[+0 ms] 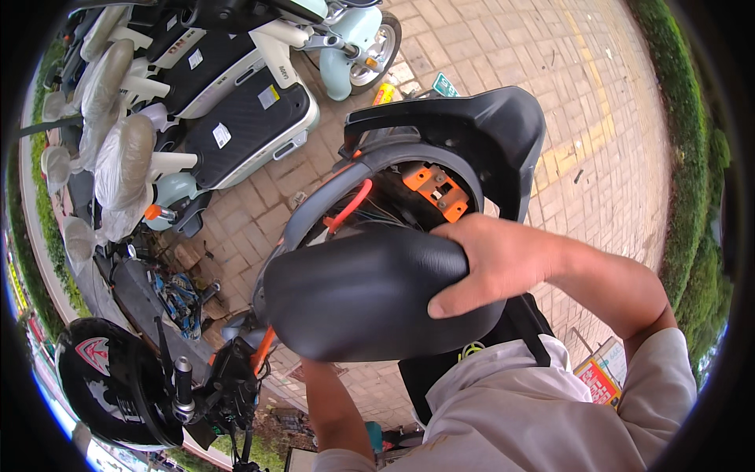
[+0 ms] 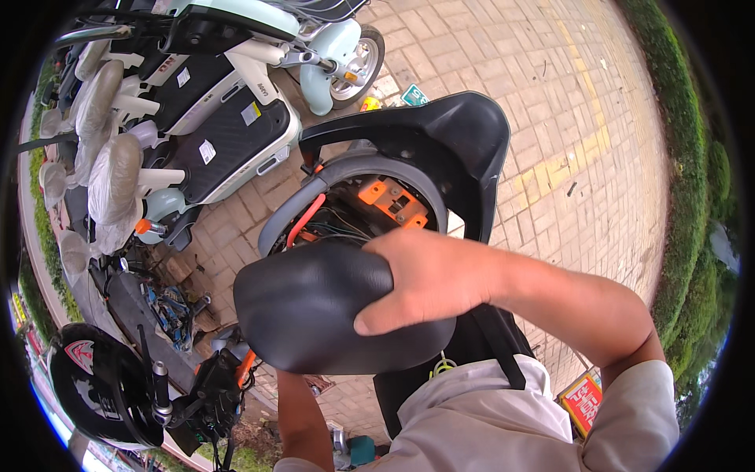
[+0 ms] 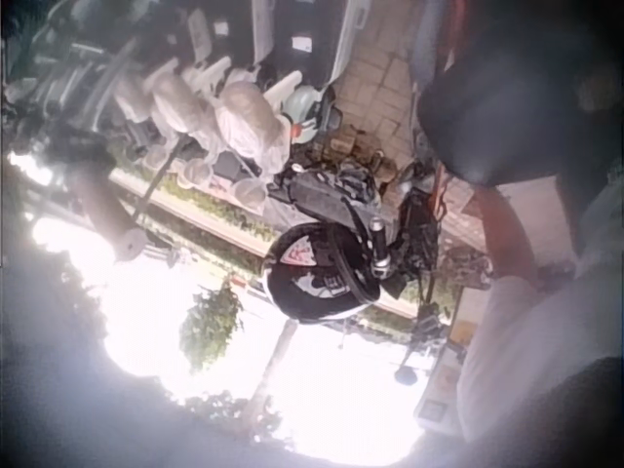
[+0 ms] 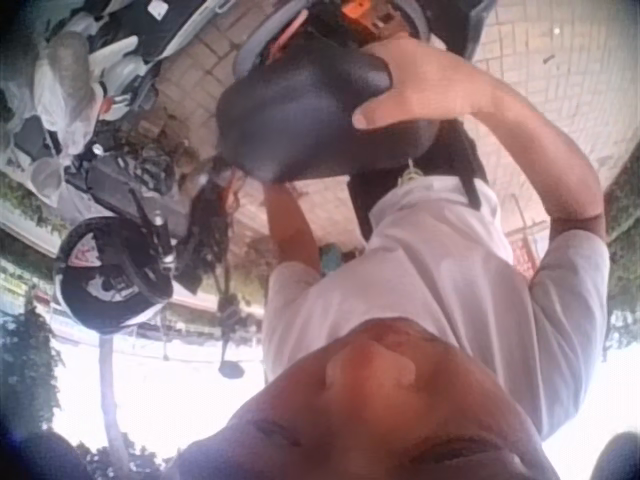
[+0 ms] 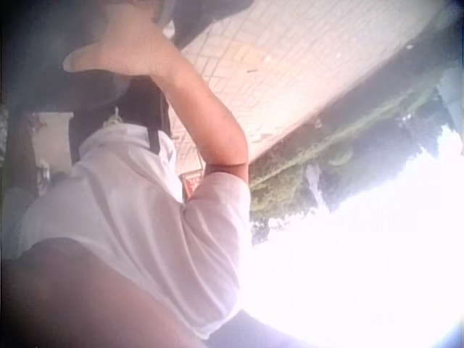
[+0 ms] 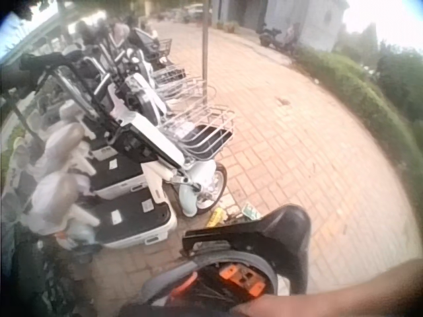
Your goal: The person works on an electric scooter's under-seat compartment, connecting and adjusting internal wiring, then closes the seat and uses a screwdriver to tighten fasteners on the seat and handlebar area. The scooter's digital display is briefly checked during the process.
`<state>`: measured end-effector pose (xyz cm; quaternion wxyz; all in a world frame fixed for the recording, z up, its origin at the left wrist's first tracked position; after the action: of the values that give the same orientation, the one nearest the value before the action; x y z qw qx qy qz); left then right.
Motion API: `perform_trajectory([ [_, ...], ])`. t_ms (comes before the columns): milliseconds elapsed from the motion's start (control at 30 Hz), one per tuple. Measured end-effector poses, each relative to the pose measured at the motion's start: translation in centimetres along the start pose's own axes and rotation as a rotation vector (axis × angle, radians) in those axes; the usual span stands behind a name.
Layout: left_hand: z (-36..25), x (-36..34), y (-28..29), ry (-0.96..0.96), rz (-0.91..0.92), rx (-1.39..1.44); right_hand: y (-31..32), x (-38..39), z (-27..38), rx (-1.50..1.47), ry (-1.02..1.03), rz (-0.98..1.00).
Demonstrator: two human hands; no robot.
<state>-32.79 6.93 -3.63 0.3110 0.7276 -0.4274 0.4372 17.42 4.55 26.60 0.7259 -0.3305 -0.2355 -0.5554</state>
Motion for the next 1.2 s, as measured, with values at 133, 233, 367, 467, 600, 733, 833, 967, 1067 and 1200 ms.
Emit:
perform_trajectory([
  [133,-5.4,4.0,-3.7,-0.123,-0.168,-0.361,-0.9,0.7,0.0,0.070,0.013,0.024],
  [233,-13.2,10.9,-14.5,-0.535,0.135,-0.858,-1.3,1.2,0.1,0.128,0.033,0.027],
  [367,-11.5,20.3,-32.5,-0.927,0.929,-1.440,-1.8,1.8,-0.3,0.155,0.093,-0.030],
  [467,-6.6,23.9,-37.6,-0.560,1.005,-1.792,-2.1,2.6,-1.2,0.120,0.168,-0.105],
  [600,-4.5,25.2,-39.8,-0.897,0.892,-2.063,-2.1,3.0,-2.9,0.030,0.242,-0.156],
  [733,-4.4,23.4,-41.1,-1.378,0.716,-2.262,-1.1,2.9,-4.3,-0.037,0.317,-0.265],
  [833,-3.2,21.8,-42.0,-1.449,0.793,-2.313,-0.3,2.4,-5.1,-0.068,0.310,-0.290],
  [967,-2.6,20.5,-42.1,-1.278,0.905,-2.373,0.4,2.2,-6.1,-0.073,0.350,-0.288],
  [1067,-3.5,19.8,-41.4,-1.116,0.916,-2.293,0.4,2.3,-7.0,-0.133,0.406,-0.228],
  [1200,-4.8,18.5,-40.0,-0.935,0.870,-2.243,1.6,0.9,-6.9,-0.223,0.457,-0.315],
])
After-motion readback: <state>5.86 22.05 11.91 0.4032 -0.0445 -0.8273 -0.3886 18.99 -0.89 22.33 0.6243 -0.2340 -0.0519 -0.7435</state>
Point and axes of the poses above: each hand's wrist, its own x-axis away from the middle knuckle, its own y-axis out of the back of the hand, z = x × y, the point moved 4 cm from there along -x, towards the middle knuckle, and after that the axes turned 3 degrees about z, right-handed, at the moved point
